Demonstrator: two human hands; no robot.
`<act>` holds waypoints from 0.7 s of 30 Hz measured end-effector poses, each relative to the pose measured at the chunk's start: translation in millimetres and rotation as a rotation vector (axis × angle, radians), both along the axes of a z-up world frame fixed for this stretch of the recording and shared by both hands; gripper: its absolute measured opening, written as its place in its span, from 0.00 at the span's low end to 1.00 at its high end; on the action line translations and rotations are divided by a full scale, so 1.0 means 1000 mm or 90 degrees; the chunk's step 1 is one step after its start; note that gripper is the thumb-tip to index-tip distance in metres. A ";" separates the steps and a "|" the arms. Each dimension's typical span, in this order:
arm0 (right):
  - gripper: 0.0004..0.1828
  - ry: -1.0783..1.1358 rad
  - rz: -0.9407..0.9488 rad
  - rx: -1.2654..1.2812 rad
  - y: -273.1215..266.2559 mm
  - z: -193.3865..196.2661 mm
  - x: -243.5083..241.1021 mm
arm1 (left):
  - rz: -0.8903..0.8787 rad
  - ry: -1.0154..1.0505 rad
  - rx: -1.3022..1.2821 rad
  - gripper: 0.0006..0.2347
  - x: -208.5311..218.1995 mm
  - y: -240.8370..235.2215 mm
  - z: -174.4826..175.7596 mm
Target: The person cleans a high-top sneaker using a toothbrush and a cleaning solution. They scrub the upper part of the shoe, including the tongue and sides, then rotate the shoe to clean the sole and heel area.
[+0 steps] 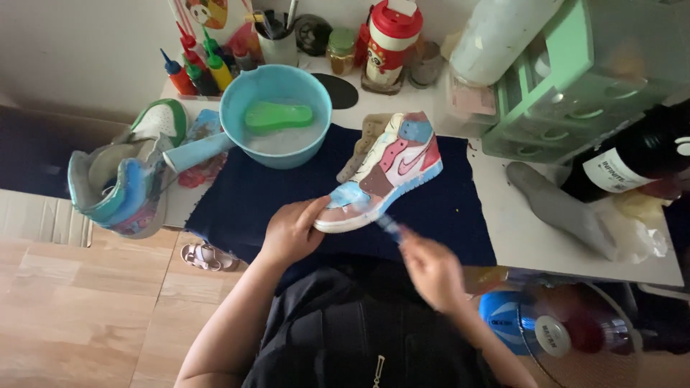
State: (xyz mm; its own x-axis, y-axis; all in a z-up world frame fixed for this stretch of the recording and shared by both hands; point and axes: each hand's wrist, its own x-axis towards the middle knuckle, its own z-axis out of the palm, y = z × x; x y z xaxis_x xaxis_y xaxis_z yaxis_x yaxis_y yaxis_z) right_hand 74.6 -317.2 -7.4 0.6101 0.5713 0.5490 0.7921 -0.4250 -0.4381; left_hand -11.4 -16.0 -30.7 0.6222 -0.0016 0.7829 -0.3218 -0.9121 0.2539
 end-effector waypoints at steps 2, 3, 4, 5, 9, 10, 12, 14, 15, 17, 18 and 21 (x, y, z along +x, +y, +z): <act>0.09 0.045 -0.024 0.035 -0.008 0.007 0.011 | -0.006 0.016 -0.021 0.24 -0.003 0.002 0.005; 0.15 0.090 -0.048 0.068 -0.013 0.010 0.017 | -0.013 0.032 -0.043 0.24 -0.003 0.002 0.007; 0.15 0.088 -0.050 0.068 -0.011 0.001 0.012 | -0.015 0.030 -0.044 0.24 -0.003 0.002 0.007; 0.10 0.053 -0.049 0.026 -0.009 -0.009 0.007 | -0.002 0.036 -0.047 0.23 -0.003 0.003 0.007; 0.13 0.074 0.006 0.020 0.002 -0.015 -0.006 | 0.022 0.051 -0.048 0.22 -0.004 0.003 0.006; 0.13 0.076 0.006 0.021 -0.003 -0.009 0.001 | 0.023 0.053 -0.047 0.22 -0.005 0.002 0.009; 0.14 0.045 -0.083 0.006 -0.015 0.004 0.017 | 0.021 0.051 -0.040 0.23 -0.004 -0.001 0.015; 0.10 0.059 -0.068 -0.006 -0.009 0.018 0.006 | 0.017 0.071 -0.059 0.24 -0.005 0.001 0.010; 0.06 0.072 -0.051 -0.018 -0.006 0.025 0.001 | 0.014 0.091 -0.079 0.24 -0.005 0.003 0.007; 0.09 0.103 -0.011 0.008 -0.001 -0.003 -0.007 | 0.014 0.093 -0.091 0.24 -0.005 0.002 0.011; 0.14 0.136 0.034 0.039 0.004 -0.017 -0.011 | 0.019 0.096 -0.099 0.23 -0.007 0.003 0.013; 0.08 0.065 -0.050 -0.038 -0.009 -0.006 0.004 | 0.027 0.114 -0.084 0.23 -0.007 0.001 0.016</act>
